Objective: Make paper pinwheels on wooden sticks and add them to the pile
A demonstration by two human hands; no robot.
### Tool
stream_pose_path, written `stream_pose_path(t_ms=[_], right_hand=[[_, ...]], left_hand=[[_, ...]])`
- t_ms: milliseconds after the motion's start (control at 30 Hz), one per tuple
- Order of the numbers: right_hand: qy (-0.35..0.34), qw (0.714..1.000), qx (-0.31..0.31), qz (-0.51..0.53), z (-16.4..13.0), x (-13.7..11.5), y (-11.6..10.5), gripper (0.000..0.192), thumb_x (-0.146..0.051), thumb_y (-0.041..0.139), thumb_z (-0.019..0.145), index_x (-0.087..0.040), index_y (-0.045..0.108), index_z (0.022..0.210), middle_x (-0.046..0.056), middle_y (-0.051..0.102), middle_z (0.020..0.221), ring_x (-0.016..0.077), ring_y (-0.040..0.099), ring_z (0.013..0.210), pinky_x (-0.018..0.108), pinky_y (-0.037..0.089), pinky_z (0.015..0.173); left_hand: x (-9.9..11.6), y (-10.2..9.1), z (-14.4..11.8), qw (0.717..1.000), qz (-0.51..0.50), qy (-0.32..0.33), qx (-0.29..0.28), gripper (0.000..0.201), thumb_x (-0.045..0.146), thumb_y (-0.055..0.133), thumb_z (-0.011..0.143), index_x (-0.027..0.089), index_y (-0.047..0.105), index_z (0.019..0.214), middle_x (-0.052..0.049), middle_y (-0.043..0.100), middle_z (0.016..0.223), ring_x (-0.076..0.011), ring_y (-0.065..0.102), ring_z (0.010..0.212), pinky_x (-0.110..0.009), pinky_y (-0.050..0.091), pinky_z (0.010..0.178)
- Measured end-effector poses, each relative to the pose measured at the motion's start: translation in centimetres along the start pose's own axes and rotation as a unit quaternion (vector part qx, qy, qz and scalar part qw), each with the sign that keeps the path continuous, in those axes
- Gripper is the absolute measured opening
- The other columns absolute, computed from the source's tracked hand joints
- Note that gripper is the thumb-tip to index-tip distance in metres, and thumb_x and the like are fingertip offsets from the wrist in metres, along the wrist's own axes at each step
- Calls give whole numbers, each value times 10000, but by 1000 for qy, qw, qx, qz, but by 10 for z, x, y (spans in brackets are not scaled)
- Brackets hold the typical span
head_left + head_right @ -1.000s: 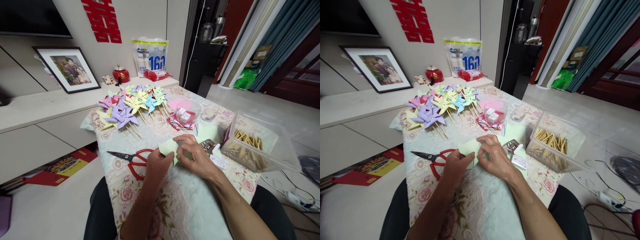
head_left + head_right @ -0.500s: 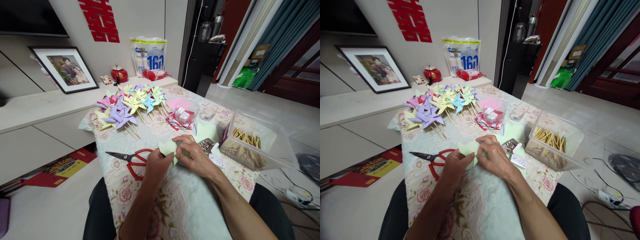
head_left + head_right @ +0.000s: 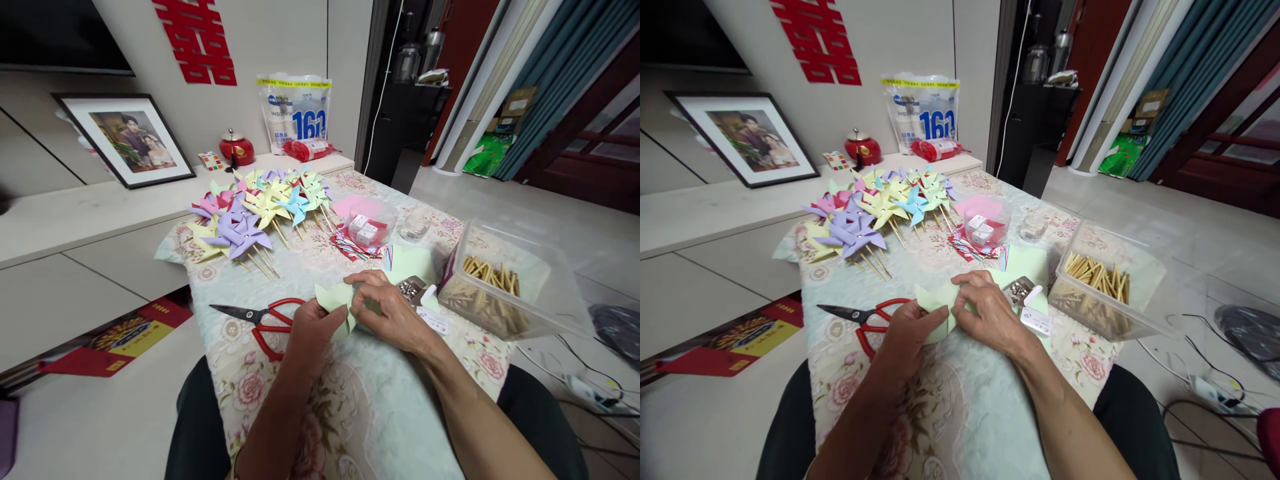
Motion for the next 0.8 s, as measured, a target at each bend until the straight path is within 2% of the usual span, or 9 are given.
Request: stream_pose_path(t_ms=[233, 567, 800], right_hand=[[13, 1000, -1, -2, 1, 2, 1, 170, -44, 617, 794, -195, 605, 718, 96, 648, 1198, 256, 552, 1132, 435, 441, 965], [37, 999, 19, 31, 0, 4, -2, 147, -67, 626, 792, -192, 635, 715, 110, 661, 1188, 260, 579, 1131, 416, 428, 971], [98, 981, 26, 167, -2, 5, -7, 97, -206, 641, 840, -204, 670, 747, 104, 655, 1257, 274, 599, 1201, 406, 431, 977]], left_hand=[[-4, -2, 1, 1000, 0, -14, -24, 298, 287, 845, 595, 117, 748, 819, -30, 730, 677, -134, 612, 578, -220, 456, 570], [-3, -1, 2, 999, -17, -20, -21, 292, 278, 806, 635, 111, 757, 869, -32, 729, 679, -128, 618, 565, -210, 469, 553], [0, -6, 5, 998, -40, -6, 44, 291, 322, 842, 568, 116, 746, 750, -27, 697, 619, -126, 577, 526, -219, 474, 499]])
Point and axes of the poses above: each hand's wrist, its own z-axis towards the middle knuckle, its own y-axis out of the palm, x = y × z, the point moved 4 cm from there along z, towards the middle knuckle
